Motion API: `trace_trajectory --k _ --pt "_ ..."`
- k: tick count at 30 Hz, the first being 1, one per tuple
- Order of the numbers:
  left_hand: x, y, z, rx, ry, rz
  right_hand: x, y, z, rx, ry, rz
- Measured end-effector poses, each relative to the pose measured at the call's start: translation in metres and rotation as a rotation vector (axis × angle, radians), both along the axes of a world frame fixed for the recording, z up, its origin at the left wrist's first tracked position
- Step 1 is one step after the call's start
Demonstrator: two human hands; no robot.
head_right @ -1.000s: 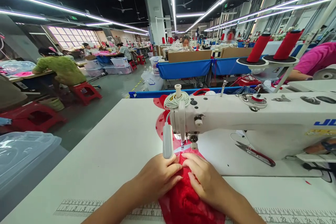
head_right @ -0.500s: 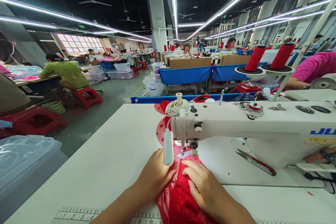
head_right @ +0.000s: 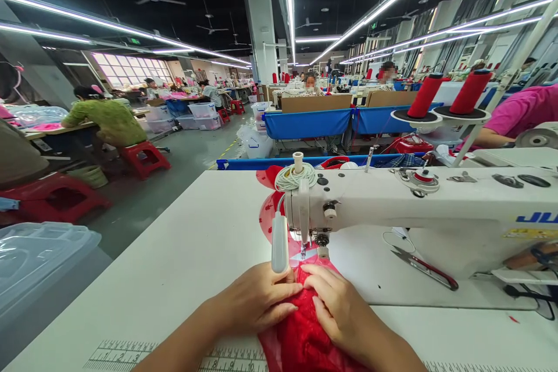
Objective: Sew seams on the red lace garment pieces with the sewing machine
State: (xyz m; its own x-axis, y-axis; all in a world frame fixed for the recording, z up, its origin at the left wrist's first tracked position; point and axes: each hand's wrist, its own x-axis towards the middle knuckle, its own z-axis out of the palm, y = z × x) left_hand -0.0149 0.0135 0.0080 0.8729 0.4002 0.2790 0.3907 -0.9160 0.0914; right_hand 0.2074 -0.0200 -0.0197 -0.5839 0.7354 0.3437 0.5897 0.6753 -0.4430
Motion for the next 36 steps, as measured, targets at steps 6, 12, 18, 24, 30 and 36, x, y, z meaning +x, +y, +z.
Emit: trace_trajectory --k 6,12,18,24,30,36 --pt "-0.002 -0.001 0.001 0.042 0.042 -0.012 0.001 0.000 0.000 0.038 0.017 0.001" --pt "-0.002 -0.001 0.003 0.018 0.114 0.015 0.001 0.000 0.001 0.166 0.067 -0.052" --pt "-0.001 -0.004 0.009 -0.003 0.130 0.025 0.002 0.002 0.001 0.236 0.033 -0.088" --pt "0.001 -0.007 0.009 0.010 0.110 0.056 0.004 0.002 0.000 0.230 -0.119 -0.176" --pt "0.005 -0.009 0.005 0.062 0.096 0.099 0.008 0.004 -0.004 0.275 -0.187 -0.262" --pt "0.007 -0.010 0.003 0.028 0.070 0.133 0.006 0.000 0.004 0.371 -0.100 -0.239"
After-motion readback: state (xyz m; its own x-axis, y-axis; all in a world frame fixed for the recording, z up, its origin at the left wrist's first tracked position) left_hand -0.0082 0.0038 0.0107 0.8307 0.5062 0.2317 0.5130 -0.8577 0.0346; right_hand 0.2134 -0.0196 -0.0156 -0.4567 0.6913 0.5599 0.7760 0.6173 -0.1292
